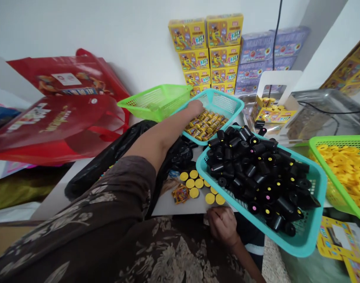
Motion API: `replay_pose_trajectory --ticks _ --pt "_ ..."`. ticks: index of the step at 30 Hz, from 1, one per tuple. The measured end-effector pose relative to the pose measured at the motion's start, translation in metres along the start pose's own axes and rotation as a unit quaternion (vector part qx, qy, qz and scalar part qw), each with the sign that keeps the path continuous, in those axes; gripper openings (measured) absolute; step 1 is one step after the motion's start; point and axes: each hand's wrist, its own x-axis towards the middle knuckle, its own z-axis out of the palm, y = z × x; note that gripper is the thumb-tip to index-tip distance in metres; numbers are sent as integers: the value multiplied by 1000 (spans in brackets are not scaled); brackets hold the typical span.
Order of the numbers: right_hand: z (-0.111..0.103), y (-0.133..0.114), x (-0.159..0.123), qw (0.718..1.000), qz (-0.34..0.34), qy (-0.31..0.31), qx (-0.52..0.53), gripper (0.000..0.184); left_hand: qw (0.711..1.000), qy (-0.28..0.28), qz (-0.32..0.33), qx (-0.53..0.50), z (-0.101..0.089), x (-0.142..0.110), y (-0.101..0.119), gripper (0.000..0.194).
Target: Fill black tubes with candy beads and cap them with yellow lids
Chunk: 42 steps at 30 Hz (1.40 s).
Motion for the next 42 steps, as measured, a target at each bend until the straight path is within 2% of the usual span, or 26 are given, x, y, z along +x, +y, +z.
replay_pose_trajectory --ticks 1,3,5,7,11,14,17,20,23,25,28,31,35,38,42 --pt "0 1 -1 1000 -3 -3 -3 30 1000 8 -9 -1 -4 -7 4 12" --pt "-2 4 -1 1000 -13 -7 -10 27 998 23 -13 60 -14 -22 13 12" --pt "-3 7 -1 1000 -24 -5 -18 23 995 28 -12 95 -24 -38 22 18" --pt "-3 11 -3 999 -38 -2 -24 20 992 34 11 119 -32 -57 31 23" --pt "-4 14 -6 999 -28 1 -24 19 976 22 110 186 -42 -110 44 31" --pt "-4 14 -7 999 -25 4 -35 18 982 6 110 152 -46 -157 49 16" --pt "-2 15 -8 999 -22 10 -38 12 988 -17 109 109 -46 -197 48 39" --pt "0 17 -10 999 11 5 -42 5 985 14 143 95 -39 -238 36 47" --pt "1 18 -12 998 18 10 -52 6 984 104 140 32 -18 -294 9 33" --pt "0 17 -12 999 15 6 -52 7 983 158 92 11 1 -332 -16 25" --pt "-2 16 -11 998 40 -13 -37 8 989 146 25 21 27 -372 -51 15" --pt "-2 13 -5 996 84 -20 -28 15 993 112 -9 33 40 -379 -72 13" --pt "-5 7 3 991 127 -32 -13 19 996 80 -23 19 46 -367 -83 21" --pt "-9 -1 8 992 119 -36 -3 17 994 92 -35 -42 51 -359 -89 21" --pt "-10 -16 18 996 67 -59 -16 14 986 109 -46 -119 58 -352 -95 18"
